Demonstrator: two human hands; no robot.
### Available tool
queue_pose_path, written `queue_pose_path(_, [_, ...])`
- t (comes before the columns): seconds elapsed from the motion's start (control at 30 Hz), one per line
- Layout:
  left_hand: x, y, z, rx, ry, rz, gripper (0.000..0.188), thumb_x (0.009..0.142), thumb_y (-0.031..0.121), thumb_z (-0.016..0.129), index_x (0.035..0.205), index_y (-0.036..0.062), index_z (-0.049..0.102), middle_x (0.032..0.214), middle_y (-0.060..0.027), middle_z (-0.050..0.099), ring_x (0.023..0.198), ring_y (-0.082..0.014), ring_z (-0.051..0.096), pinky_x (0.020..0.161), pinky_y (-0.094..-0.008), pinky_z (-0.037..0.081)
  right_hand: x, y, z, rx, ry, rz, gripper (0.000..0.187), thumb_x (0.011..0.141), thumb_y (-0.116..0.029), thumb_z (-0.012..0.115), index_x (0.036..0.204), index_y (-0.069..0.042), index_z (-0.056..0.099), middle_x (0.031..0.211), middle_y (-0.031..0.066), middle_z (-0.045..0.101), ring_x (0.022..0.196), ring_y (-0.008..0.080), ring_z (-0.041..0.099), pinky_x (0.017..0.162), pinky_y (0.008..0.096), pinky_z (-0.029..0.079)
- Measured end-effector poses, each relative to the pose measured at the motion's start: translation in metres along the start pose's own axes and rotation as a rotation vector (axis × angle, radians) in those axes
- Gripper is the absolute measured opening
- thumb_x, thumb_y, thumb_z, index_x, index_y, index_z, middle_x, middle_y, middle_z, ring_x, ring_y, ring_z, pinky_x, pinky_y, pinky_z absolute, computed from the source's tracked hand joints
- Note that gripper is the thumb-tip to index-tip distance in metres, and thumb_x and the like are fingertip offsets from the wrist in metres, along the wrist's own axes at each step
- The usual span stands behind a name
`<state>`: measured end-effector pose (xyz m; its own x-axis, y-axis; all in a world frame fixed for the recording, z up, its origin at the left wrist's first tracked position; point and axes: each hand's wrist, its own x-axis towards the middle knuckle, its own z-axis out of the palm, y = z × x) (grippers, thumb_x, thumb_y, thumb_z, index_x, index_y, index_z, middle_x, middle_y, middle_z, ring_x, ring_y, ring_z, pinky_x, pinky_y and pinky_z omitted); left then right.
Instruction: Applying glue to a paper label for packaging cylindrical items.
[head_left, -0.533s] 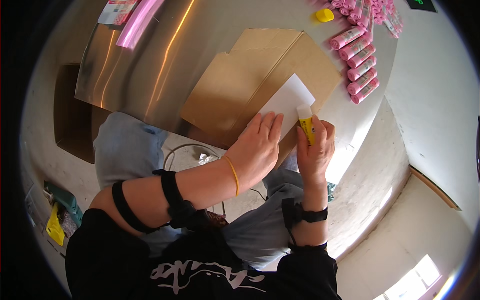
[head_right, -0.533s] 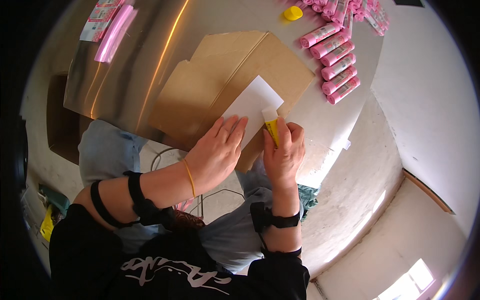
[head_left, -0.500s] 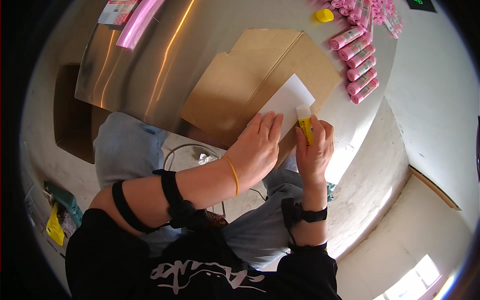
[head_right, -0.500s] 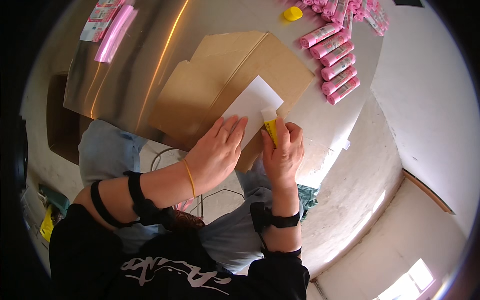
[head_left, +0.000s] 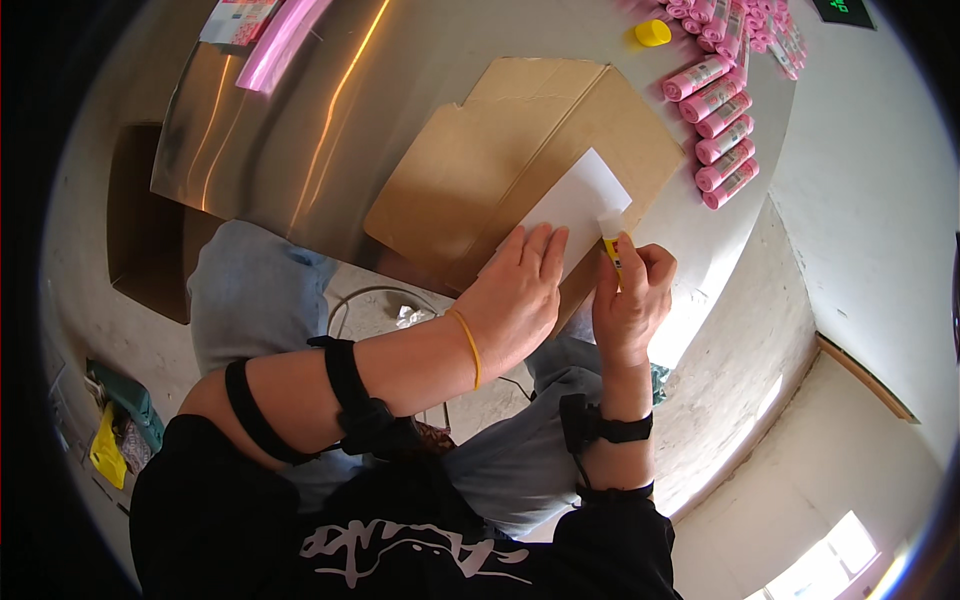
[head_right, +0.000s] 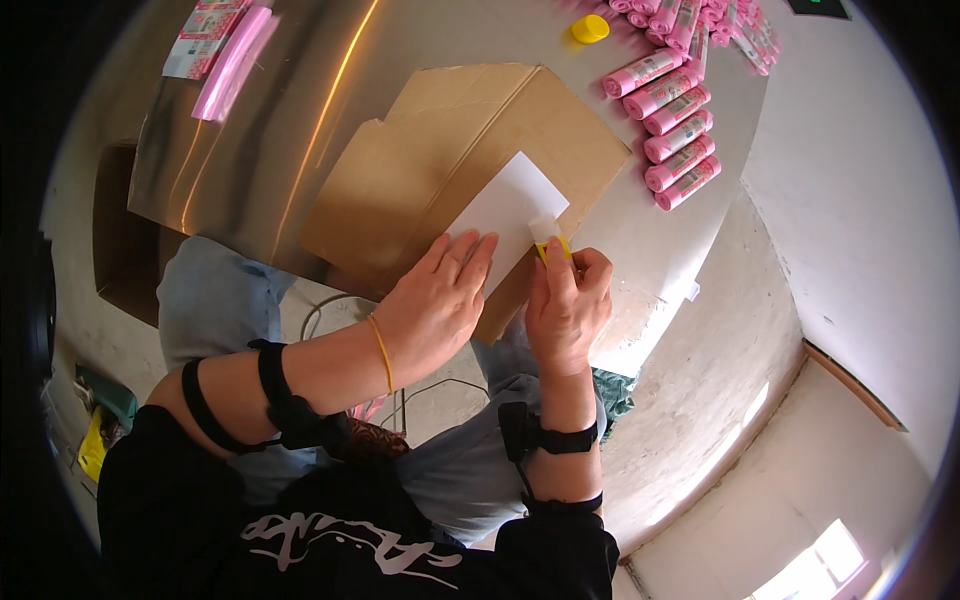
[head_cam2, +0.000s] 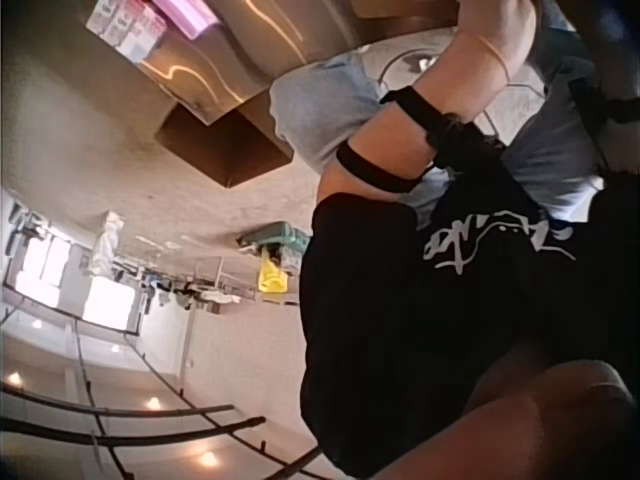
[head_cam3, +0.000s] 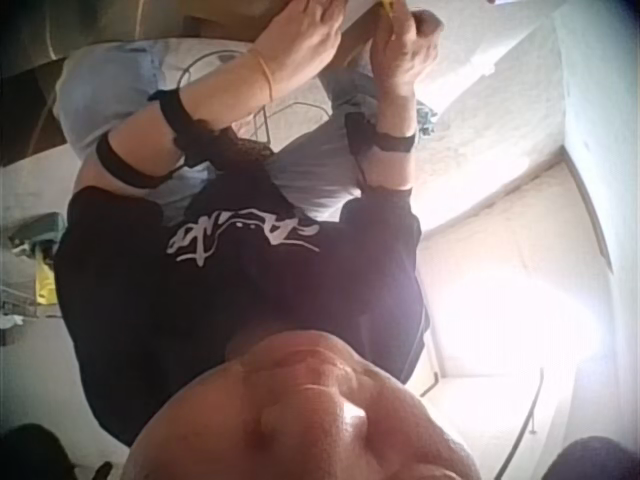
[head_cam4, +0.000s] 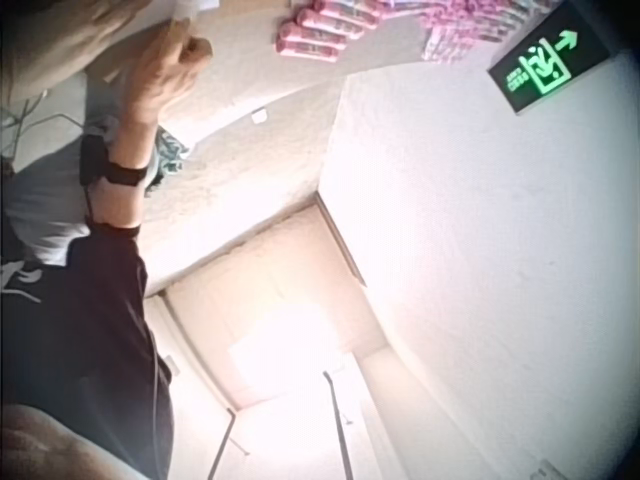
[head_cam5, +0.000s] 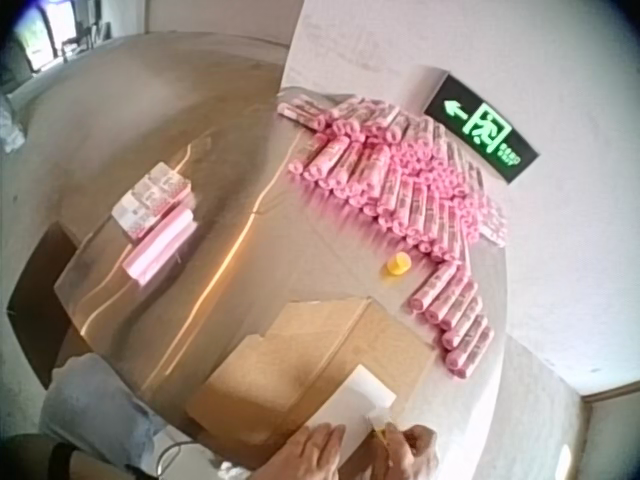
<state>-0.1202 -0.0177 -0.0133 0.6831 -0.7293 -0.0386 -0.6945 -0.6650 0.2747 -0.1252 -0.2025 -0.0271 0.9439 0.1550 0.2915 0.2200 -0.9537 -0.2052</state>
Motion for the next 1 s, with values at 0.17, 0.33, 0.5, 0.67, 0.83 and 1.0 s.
queue_pose_path(0.17, [0.000, 0.001, 0.003, 0.017, 0.029, -0.014, 0.038, 0.082, 0.015, 0.053, 0.108, -0.0121, 0.059, 0.128, -0.0254, 0.048, 0.119, -0.0354, 0.047, 0.102, -0.0447, 0.036, 0.000, 0.000, 0.002, 0.035, 0.019, 0.018, 0.032, 0.077, -0.004, 0.069, 0.107, -0.010, 0.061, 0.093, 0.0131, 0.054, 0.075, 0.0273, 0.058, 0.061, 0.0358, 0.050])
queue_pose_path(0.33, [0.001, 0.001, 0.004, 0.015, 0.034, -0.022, 0.039, 0.082, 0.015, 0.053, 0.108, -0.0127, 0.059, 0.127, -0.0252, 0.048, 0.119, -0.0350, 0.046, 0.101, -0.0439, 0.037, -0.001, 0.005, 0.005, 0.030, 0.045, -0.057, 0.029, 0.079, -0.001, 0.066, 0.107, -0.008, 0.060, 0.102, 0.0155, 0.056, 0.080, 0.0303, 0.057, 0.066, 0.0386, 0.049])
queue_pose_path(0.5, [0.000, 0.001, 0.002, 0.006, 0.026, -0.021, 0.039, 0.082, 0.015, 0.053, 0.108, -0.0126, 0.059, 0.127, -0.0252, 0.048, 0.119, -0.0349, 0.046, 0.101, -0.0438, 0.036, 0.001, 0.005, 0.003, -0.015, 0.053, -0.078, 0.027, 0.077, -0.001, 0.065, 0.103, -0.009, 0.063, 0.102, 0.0129, 0.056, 0.083, 0.0304, 0.057, 0.069, 0.0380, 0.049])
queue_pose_path(0.67, [0.000, 0.001, 0.002, -0.003, 0.025, -0.022, 0.039, 0.082, 0.015, 0.053, 0.108, -0.0126, 0.059, 0.127, -0.0253, 0.048, 0.119, -0.0350, 0.046, 0.102, -0.0438, 0.036, 0.002, 0.006, 0.003, -0.061, 0.069, -0.083, 0.028, 0.073, -0.001, 0.066, 0.099, -0.010, 0.066, 0.102, 0.0107, 0.056, 0.086, 0.0293, 0.057, 0.072, 0.0374, 0.049])
queue_pose_path(0.83, [0.001, 0.000, 0.001, 0.002, 0.013, -0.011, 0.039, 0.082, 0.015, 0.053, 0.108, -0.0123, 0.060, 0.127, -0.0254, 0.048, 0.119, -0.0354, 0.046, 0.102, -0.0440, 0.036, 0.006, 0.007, 0.001, -0.135, 0.097, -0.095, 0.028, 0.074, 0.000, 0.066, 0.100, -0.010, 0.067, 0.098, 0.0097, 0.058, 0.085, 0.0274, 0.058, 0.073, 0.0357, 0.050])
queue_pose_path(1.0, [0.002, 0.001, 0.001, 0.015, 0.000, -0.006, 0.038, 0.081, 0.015, 0.053, 0.108, -0.0118, 0.060, 0.128, -0.0254, 0.048, 0.118, -0.0358, 0.046, 0.102, -0.0447, 0.035, 0.007, 0.005, -0.026, 1.015, 0.279, 0.811, 0.017, 0.090, -0.008, 0.058, 0.105, 0.000, 0.054, 0.097, 0.0157, 0.062, 0.069, 0.0226, 0.058, 0.057, 0.0254, 0.047])
